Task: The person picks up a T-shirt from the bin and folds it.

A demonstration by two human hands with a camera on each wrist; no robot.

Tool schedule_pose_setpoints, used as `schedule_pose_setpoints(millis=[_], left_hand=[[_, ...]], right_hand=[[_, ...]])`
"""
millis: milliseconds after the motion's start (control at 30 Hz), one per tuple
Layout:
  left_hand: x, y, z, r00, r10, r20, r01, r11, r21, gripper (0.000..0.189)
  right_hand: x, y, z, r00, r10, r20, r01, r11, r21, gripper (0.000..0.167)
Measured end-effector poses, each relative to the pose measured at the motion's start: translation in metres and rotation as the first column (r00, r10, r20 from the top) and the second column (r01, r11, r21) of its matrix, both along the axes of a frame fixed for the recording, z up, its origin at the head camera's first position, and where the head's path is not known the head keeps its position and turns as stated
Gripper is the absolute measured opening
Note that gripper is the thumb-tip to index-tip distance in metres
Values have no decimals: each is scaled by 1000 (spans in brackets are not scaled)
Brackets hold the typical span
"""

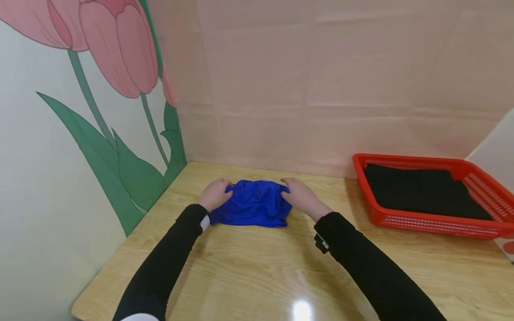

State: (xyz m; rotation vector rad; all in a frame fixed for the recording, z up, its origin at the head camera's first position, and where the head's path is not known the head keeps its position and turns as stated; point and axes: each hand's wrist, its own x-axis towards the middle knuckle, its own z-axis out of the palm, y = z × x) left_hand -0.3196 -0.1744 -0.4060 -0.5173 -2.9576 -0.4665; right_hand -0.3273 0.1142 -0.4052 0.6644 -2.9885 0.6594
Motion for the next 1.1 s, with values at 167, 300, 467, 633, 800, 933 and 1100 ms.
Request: schedule_pose_setpoints(millis=[167,300,467,633,800,933,1100], left_hand=[[-1,-10,-11,997,33,64,-32,999,-12,31],[2,-12,-18,987,77,141,-73,997,-32,40],[6,-12,-18,981,112,158,-107,993,-43,33],[7,-12,-16,986,109,125,-109,994,-8,18],[6,-11,-6,980,153,123,-167,980,109,18],[5,-10,7,974,200,110,-223,937,268,23],[6,-8,29,960,264,91,-277,858,432,31]], right_hand=[[-10,-5,-16,997,59,-41,-61,997,-45,46],[-11,-8,-27,999,38,-13,-39,996,-84,43],[-8,-5,-31,999,-34,1,34,986,-162,28],[-7,2,-24,996,-80,-50,65,968,-244,14],[-7,9,-9,987,-137,-80,106,945,-310,18],[-7,15,5,976,-211,-60,170,901,-400,21],[-6,25,24,950,-308,-43,241,817,-524,25]])
